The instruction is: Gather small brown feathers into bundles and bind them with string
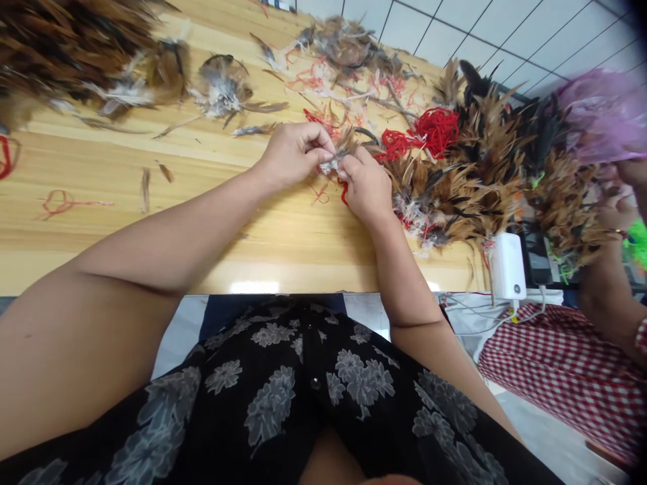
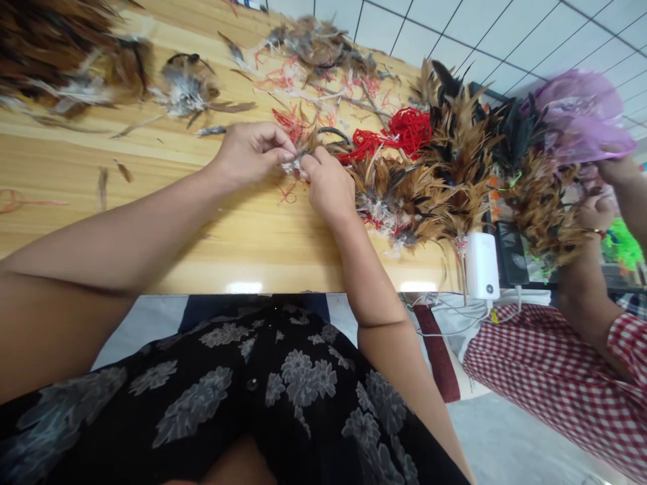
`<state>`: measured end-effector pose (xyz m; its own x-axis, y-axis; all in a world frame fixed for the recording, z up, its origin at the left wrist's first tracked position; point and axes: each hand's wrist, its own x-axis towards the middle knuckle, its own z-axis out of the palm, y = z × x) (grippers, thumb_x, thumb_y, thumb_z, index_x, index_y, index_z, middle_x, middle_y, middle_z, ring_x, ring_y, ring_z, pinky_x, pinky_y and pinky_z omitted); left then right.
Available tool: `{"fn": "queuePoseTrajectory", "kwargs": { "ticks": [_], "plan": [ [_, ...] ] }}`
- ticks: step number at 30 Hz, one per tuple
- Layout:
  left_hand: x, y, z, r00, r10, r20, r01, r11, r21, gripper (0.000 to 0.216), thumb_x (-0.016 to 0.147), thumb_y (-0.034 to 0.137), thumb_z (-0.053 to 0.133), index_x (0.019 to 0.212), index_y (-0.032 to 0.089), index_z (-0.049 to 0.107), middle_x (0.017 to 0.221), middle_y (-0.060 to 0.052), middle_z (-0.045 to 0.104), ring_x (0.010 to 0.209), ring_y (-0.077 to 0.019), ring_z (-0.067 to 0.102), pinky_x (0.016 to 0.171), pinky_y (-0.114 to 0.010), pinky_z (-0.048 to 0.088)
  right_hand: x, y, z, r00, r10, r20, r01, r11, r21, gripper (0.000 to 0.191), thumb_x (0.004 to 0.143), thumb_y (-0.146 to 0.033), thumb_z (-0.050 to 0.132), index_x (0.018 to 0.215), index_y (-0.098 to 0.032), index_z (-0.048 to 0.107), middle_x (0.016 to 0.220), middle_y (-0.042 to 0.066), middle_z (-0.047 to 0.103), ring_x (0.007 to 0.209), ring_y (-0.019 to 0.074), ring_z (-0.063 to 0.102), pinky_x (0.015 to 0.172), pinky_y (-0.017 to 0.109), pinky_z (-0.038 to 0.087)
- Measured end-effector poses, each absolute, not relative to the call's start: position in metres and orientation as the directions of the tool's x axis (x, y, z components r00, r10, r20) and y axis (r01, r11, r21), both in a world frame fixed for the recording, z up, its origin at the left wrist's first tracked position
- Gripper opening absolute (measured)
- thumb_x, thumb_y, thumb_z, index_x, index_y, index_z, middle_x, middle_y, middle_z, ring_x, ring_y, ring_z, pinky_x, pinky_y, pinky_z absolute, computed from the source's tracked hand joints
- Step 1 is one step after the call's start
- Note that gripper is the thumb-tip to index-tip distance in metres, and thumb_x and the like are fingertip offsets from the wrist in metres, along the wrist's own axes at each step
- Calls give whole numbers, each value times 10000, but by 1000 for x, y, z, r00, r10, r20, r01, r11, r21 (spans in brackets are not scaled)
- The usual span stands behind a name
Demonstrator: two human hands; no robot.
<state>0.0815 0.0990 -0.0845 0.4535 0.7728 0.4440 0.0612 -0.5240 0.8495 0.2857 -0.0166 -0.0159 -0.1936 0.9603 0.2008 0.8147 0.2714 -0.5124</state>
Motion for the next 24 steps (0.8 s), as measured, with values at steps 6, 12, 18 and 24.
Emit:
{"fn": "queuePoseTrajectory", "kwargs": {
  "ticks": [6, 12, 18, 24],
  "plan": [
    [74, 95, -67, 436, 804, 404, 116, -496, 861, 522, 1121, 737, 788, 945, 279, 612, 714, 48, 633, 930, -191, 635, 959, -440, 477, 278, -26, 6, -212, 976, 53, 952, 218, -215, 314, 1151, -198, 483, 1193, -258, 788, 1422, 118, 779, 1318, 331, 694, 1042, 448, 594],
    [72, 54, -15, 345, 919, 190, 313, -304, 900, 345, 1078, 581, 815, 914, 322, 656, 715, 21, 680, 974, -244, 668, 1009, -435, 480, 271, -37, 26, -203, 979, -35, 978, 201, -62, 450, 1147, -157, 381, 1298, -235, 798, 1421, 145, 789, 1266, 316, 679, 979, 404, 570],
    [69, 65, -21, 389, 897, 211, 336, -351, 874, 236, 967, 186, 825, 811, 292, 681, 727, 24, 654, 860, -233, 604, 971, -384, 481, 275, -34, 16, -178, 984, -13, 976, 175, -127, 397, 1144, -170, 432, 1283, -244, 797, 1371, 132, 781, 1202, 296, 695, 970, 383, 538],
    [61, 71, -24, 408, 911, 60, 166, -138, 976, 363, 1106, 216, 829, 765, 237, 705, 679, 8, 632, 734, -182, 439, 726, -340, 357, 287, -23, 1, -207, 978, 18, 945, 204, -257, 382, 1146, -222, 447, 1211, -231, 823, 1334, 110, 795, 1139, 277, 718, 953, 363, 542]
  ]
}}
